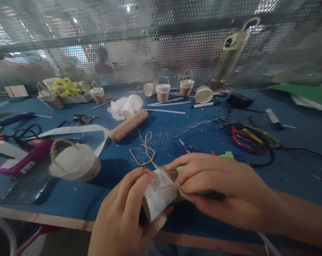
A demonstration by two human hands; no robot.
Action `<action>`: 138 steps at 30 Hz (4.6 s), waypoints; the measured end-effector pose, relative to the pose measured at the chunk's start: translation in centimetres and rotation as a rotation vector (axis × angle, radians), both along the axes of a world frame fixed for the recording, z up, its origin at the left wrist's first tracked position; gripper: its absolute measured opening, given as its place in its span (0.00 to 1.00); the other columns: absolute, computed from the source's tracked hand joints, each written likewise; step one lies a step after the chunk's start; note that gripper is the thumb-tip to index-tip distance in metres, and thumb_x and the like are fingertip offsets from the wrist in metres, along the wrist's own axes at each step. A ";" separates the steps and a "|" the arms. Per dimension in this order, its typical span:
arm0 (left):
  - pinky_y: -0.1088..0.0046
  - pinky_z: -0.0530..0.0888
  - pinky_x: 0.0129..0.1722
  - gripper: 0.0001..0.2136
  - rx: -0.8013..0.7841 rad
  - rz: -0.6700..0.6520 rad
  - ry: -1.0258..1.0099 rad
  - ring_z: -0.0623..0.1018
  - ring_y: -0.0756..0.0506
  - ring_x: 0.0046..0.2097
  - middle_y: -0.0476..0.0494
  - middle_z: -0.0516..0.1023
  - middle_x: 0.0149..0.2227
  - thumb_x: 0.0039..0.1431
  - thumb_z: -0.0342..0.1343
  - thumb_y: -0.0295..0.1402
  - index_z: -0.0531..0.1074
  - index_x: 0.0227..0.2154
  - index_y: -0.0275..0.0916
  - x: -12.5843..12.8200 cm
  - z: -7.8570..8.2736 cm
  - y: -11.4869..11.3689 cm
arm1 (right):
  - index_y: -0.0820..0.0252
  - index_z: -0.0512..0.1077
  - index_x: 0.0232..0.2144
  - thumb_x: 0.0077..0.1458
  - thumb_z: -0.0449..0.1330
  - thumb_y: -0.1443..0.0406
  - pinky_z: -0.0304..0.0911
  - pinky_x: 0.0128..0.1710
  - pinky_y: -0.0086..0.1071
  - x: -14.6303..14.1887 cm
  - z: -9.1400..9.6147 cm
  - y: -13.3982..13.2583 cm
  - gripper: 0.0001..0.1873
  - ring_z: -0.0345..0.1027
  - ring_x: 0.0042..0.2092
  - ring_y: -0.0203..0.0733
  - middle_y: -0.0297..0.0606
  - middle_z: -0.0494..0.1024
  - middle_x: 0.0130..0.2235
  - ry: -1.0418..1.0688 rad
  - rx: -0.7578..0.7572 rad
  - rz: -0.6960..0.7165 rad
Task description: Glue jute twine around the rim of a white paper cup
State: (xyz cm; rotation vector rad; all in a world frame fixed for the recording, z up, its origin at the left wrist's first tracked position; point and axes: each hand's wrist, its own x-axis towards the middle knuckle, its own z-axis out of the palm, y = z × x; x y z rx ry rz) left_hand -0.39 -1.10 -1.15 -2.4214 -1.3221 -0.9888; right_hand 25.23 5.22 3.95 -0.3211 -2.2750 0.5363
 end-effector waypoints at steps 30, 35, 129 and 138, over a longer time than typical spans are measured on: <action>0.67 0.86 0.48 0.23 -0.009 -0.005 -0.007 0.86 0.41 0.53 0.35 0.83 0.55 0.74 0.59 0.46 0.66 0.63 0.40 -0.2 0.1 -0.1 | 0.59 0.76 0.40 0.67 0.63 0.76 0.79 0.61 0.40 0.1 -0.1 -0.3 0.08 0.82 0.55 0.44 0.40 0.86 0.42 0.003 0.030 -0.016; 0.67 0.85 0.48 0.22 -0.008 -0.008 -0.005 0.86 0.41 0.53 0.35 0.83 0.54 0.75 0.58 0.46 0.66 0.63 0.38 -0.1 0.1 0.0 | 0.61 0.77 0.38 0.66 0.63 0.78 0.78 0.62 0.41 0.0 0.1 -0.3 0.09 0.83 0.51 0.43 0.40 0.86 0.40 0.014 0.030 0.003; 0.69 0.85 0.45 0.21 0.029 0.000 0.000 0.86 0.42 0.50 0.35 0.82 0.52 0.75 0.57 0.46 0.67 0.60 0.36 0.4 0.4 0.1 | 0.61 0.78 0.41 0.71 0.67 0.62 0.67 0.72 0.36 -0.1 0.3 -1.8 0.08 0.80 0.58 0.40 0.35 0.88 0.42 -0.135 0.311 -0.147; 0.70 0.84 0.46 0.20 0.016 0.000 -0.012 0.86 0.42 0.50 0.36 0.82 0.52 0.75 0.56 0.46 0.68 0.60 0.37 0.3 0.5 -0.1 | 0.60 0.78 0.41 0.71 0.68 0.61 0.70 0.70 0.39 0.0 -0.1 -1.9 0.08 0.80 0.58 0.42 0.35 0.87 0.42 -0.143 0.288 -0.161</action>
